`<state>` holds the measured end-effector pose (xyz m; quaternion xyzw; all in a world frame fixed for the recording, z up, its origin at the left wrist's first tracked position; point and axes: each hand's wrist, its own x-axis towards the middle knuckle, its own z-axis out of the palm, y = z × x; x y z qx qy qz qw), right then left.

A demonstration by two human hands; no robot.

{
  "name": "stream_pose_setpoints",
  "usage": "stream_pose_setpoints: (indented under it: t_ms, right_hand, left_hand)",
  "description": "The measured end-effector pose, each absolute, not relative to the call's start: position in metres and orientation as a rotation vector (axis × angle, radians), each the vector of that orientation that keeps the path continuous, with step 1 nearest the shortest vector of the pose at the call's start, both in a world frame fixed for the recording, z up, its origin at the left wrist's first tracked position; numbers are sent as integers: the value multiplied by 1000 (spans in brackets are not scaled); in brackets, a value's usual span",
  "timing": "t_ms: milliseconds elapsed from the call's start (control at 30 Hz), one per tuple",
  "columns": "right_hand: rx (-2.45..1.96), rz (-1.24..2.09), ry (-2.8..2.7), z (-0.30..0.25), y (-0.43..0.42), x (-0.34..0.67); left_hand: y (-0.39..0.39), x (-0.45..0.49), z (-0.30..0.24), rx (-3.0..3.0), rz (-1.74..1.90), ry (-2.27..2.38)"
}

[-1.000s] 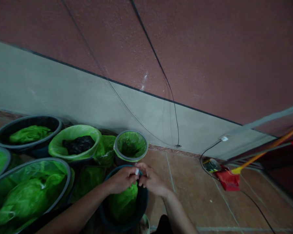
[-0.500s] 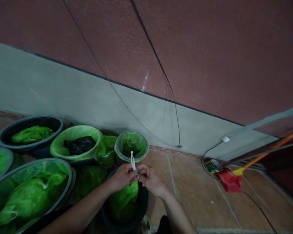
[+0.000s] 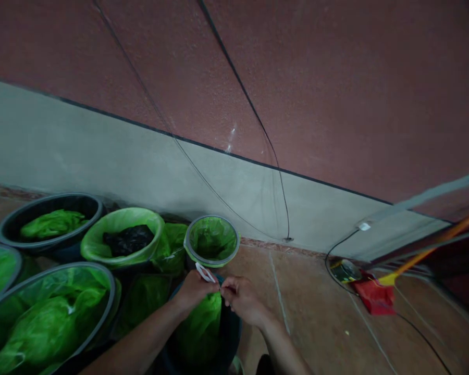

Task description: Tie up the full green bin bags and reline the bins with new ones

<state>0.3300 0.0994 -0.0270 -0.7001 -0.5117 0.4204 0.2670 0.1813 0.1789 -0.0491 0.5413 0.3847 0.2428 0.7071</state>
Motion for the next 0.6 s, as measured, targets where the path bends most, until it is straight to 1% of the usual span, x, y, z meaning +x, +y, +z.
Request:
stream_pose_setpoints:
  t_ms: [233,600]
  right_hand:
    - [-1938,1124,-1421,-30,99,330]
    - [-1994,1162,-1463,-17,99,322]
  left_hand:
    - [177,185,-53,1271,535,877]
    - [175,187,-53,1514,533,896]
